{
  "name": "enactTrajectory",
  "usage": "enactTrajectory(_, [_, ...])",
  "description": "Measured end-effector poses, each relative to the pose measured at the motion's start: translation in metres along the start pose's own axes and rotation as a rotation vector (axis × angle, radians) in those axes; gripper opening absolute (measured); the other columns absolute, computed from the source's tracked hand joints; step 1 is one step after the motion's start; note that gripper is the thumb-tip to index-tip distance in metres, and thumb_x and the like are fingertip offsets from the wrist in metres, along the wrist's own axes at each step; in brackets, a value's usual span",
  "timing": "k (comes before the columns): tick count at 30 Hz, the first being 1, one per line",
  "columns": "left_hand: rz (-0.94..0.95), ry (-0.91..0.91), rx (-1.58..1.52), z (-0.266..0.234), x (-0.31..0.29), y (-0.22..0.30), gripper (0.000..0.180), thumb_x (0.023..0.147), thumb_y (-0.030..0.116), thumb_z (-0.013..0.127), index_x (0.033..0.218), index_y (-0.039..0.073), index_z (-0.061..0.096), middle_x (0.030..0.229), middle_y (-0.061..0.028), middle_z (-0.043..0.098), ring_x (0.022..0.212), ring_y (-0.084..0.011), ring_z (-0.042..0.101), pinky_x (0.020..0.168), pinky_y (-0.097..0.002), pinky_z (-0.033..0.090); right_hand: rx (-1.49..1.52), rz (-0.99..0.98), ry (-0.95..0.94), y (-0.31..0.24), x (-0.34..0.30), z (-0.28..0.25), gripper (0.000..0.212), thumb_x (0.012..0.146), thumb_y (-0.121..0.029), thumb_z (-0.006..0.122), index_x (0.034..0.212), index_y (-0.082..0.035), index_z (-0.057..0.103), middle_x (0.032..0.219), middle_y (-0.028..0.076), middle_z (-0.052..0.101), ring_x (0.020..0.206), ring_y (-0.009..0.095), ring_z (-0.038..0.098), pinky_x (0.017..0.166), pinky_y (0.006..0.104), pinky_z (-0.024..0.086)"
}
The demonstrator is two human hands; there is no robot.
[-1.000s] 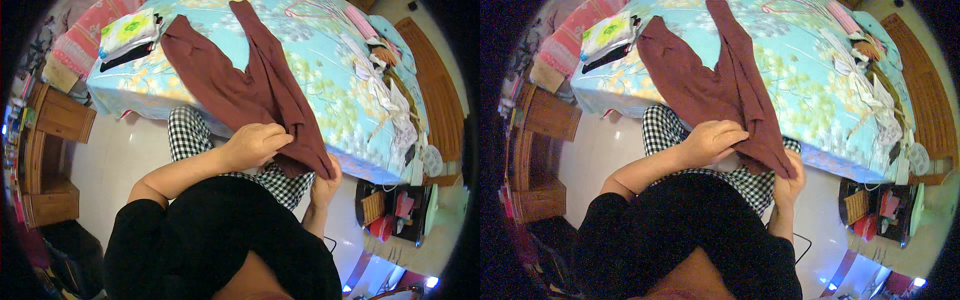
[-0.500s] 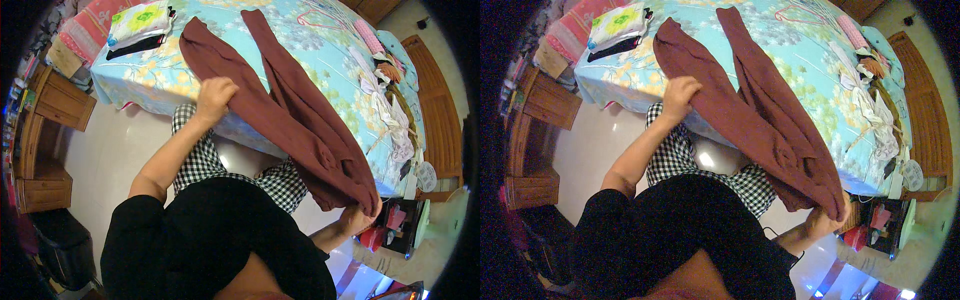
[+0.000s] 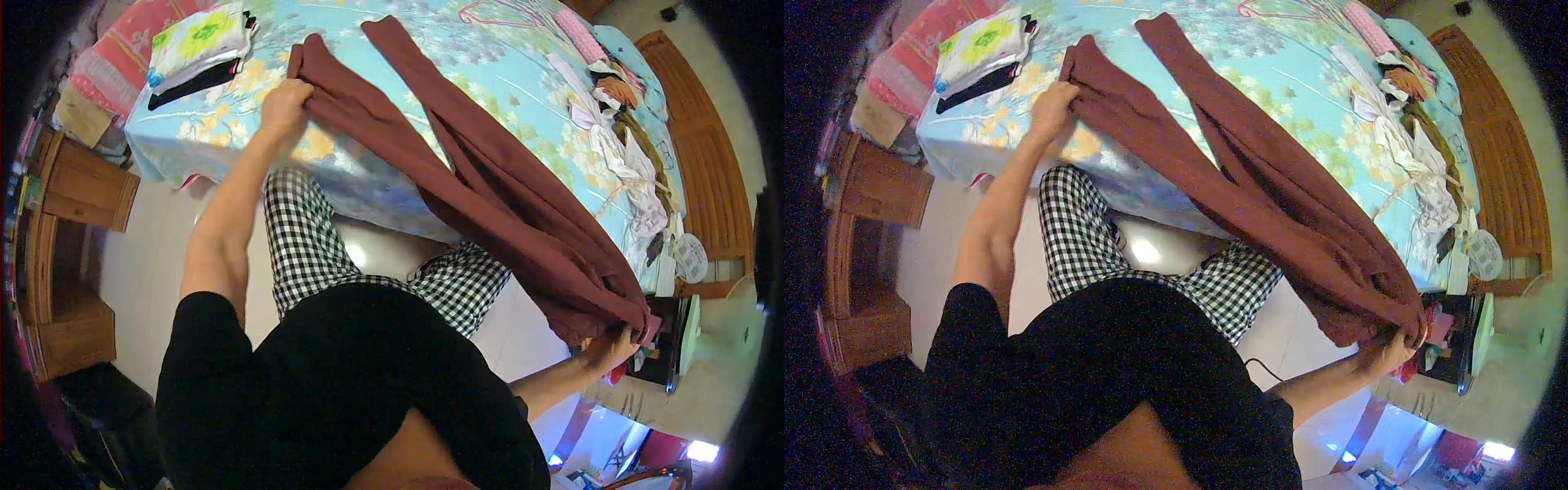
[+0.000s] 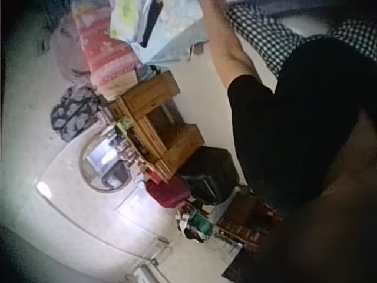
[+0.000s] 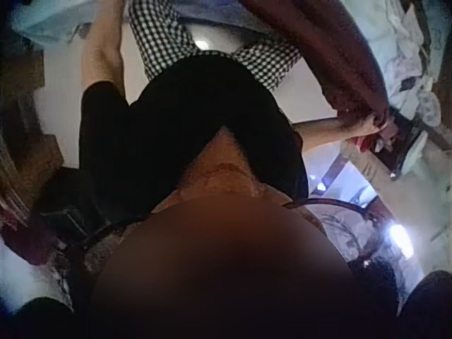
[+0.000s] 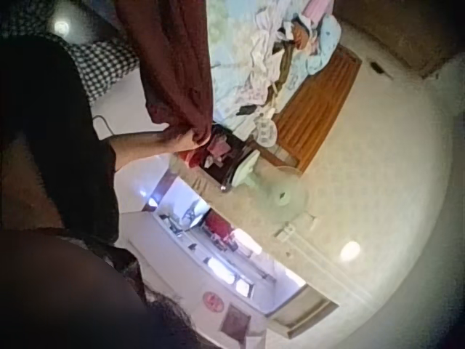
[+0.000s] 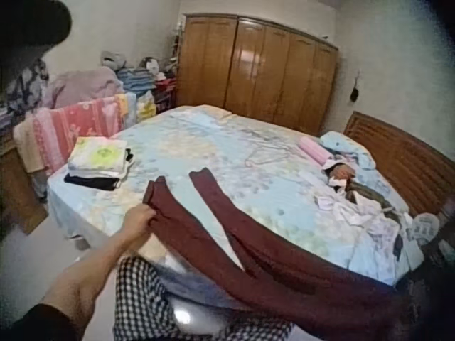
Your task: Folding various articles of clothing, including pants and shirts, on a floral-patterned bedspread.
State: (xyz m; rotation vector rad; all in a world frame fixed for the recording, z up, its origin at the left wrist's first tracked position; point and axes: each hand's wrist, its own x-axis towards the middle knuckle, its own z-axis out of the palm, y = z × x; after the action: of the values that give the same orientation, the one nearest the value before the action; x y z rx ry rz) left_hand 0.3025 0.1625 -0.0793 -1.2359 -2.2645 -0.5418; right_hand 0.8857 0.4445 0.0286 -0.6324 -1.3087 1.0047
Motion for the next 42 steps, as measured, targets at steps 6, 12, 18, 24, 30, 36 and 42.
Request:
enactTrajectory(6, [-0.001, -0.061, -0.003, -0.067, -0.001, -0.025, 0.018, 0.067, 0.003, 0.06, 0.084, 0.008, 0.062, 0.082, -0.0102, 0.058, 0.085, -0.0311, 0.056, 0.07, -0.0402, 0.046, 0.111, 0.131, 0.009, 0.05, 0.027, -0.092, 0.047, 0.078, -0.011, 0.056, 0.122, 0.002, 0.044, 0.119, 0.017, 0.051, 0.11, 0.03, 0.05, 0.096, 0.0446, 0.04])
enactTrajectory(12, [0.018, 0.095, -0.144, -0.136, -0.028, -0.053, 0.019, 0.073, 0.001, 0.059, 0.092, 0.003, 0.058, 0.091, -0.012, 0.061, 0.089, -0.0275, 0.059, 0.081, -0.0344, 0.045, 0.289, 0.184, 0.025, 0.05, 0.017, -0.086, 0.045, 0.083, -0.016, 0.054, 0.123, 0.003, 0.045, 0.123, 0.017, 0.05, 0.113, 0.031, 0.049, 0.099, 0.0454, 0.037])
enactTrajectory(18, [-0.238, -0.104, -0.308, -0.195, -0.02, -0.04, 0.01, 0.084, 0.002, 0.053, 0.094, 0.001, 0.053, 0.085, -0.0072, 0.056, 0.082, -0.0154, 0.054, 0.077, -0.0259, 0.043, 0.087, 0.233, 0.355, 0.057, 0.014, -0.087, 0.067, 0.075, -0.034, 0.062, 0.13, -0.005, 0.04, 0.134, 0.014, 0.04, 0.124, 0.031, 0.035, 0.107, 0.0422, 0.022])
enactTrajectory(24, [-0.084, -0.238, -0.23, -0.119, 0.027, -0.041, 0.015, 0.078, 0.005, 0.06, 0.091, 0.003, 0.052, 0.083, -0.013, 0.056, 0.079, -0.0249, 0.056, 0.073, -0.0308, 0.044, 0.449, 0.403, 0.113, 0.108, 0.015, -0.153, 0.043, 0.082, -0.016, 0.054, 0.123, -0.002, 0.048, 0.124, 0.014, 0.05, 0.117, 0.03, 0.045, 0.1, 0.0473, 0.035])
enactTrajectory(30, [-0.011, -0.169, 0.235, -0.012, 0.085, -0.03, 0.02, 0.077, 0.005, 0.056, 0.096, 0.009, 0.058, 0.092, -0.0133, 0.057, 0.085, -0.0332, 0.058, 0.071, -0.0411, 0.047, 0.237, 0.42, 0.31, 0.103, -0.007, -0.128, 0.048, 0.078, -0.012, 0.058, 0.124, -0.004, 0.046, 0.122, 0.014, 0.051, 0.115, 0.029, 0.047, 0.099, 0.0446, 0.038])
enactTrajectory(36, [0.519, -0.239, -0.376, 0.048, 0.103, 0.168, 0.024, 0.07, 0.014, 0.066, 0.091, 0.007, 0.059, 0.092, -0.0101, 0.058, 0.09, -0.0317, 0.055, 0.073, -0.0408, 0.046, 0.296, 0.325, 0.154, 0.089, -0.017, -0.114, 0.047, 0.074, -0.005, 0.06, 0.119, -0.003, 0.047, 0.116, 0.013, 0.054, 0.108, 0.027, 0.052, 0.094, 0.0414, 0.042])
enactTrajectory(42, [0.677, -0.289, -0.323, 0.077, 0.097, 0.237, 0.022, 0.068, 0.017, 0.065, 0.088, 0.012, 0.06, 0.091, -0.0057, 0.055, 0.09, -0.0251, 0.053, 0.07, -0.0392, 0.044, 0.314, 0.297, 0.061, 0.063, -0.028, -0.127, 0.046, 0.074, -0.014, 0.063, 0.115, -0.001, 0.049, 0.116, 0.015, 0.052, 0.108, 0.028, 0.052, 0.095, 0.0416, 0.041])
